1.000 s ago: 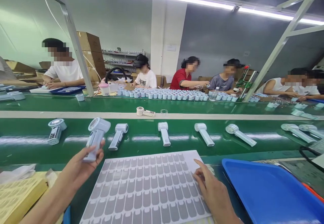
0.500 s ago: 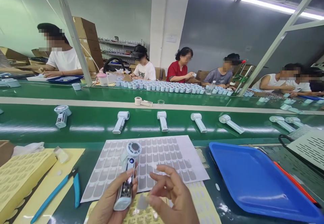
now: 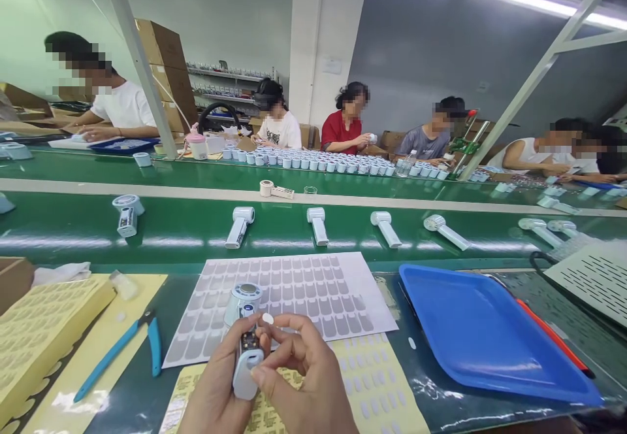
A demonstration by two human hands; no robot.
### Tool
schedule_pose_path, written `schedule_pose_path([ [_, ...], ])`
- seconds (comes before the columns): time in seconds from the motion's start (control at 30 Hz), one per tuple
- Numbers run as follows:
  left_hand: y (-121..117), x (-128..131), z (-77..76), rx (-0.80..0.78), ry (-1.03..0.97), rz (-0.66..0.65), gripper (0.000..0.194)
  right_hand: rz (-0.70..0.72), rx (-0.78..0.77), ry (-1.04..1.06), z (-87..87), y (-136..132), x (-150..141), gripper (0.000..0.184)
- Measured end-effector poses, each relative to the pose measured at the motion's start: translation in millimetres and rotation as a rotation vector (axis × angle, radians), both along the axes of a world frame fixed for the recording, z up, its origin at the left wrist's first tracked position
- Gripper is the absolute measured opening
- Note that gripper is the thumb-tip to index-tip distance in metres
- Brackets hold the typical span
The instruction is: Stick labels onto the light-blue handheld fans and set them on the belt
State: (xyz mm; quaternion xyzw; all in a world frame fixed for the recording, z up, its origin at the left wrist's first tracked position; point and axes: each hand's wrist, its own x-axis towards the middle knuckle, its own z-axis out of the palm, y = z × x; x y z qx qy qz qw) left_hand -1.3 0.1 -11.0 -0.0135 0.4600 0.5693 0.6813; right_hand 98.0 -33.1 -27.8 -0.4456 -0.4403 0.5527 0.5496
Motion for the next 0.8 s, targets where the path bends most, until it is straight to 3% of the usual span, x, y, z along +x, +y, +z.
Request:
schedule_pose_path([
  [0.1,0,0,-0.6,-0.024,-0.102,0.023,0.017,0.005,0.005,-0.001,1.9,-1,0,0.038],
  [0.43,1,2,2.0,-0.024,-0.118,0.016,0.016,0.03,-0.003,-0.032,6.5,0,2,0.038],
  [0.53,0,2,3.4,-0.022,-0.131,0.023,0.016,0.024,0.037,-0.095,0.6,0,1,0.04],
  [0.63,-5,4,8.0,-0.028,-0.123,0.04,0.017,-0.042,0.216,-0.233,-14.7,-1,-3,0.054],
  [0.73,-12,6,13.4,-0.055,-0.103,0.029,0.017,-0.216,0.494,-0.373,-26.5,-1,-7,0.074],
  [0.8,-16,7,15.8,-0.085,-0.131,0.0,0.014,-0.262,0.454,-0.381,-25.3,-2,-6,0.091],
])
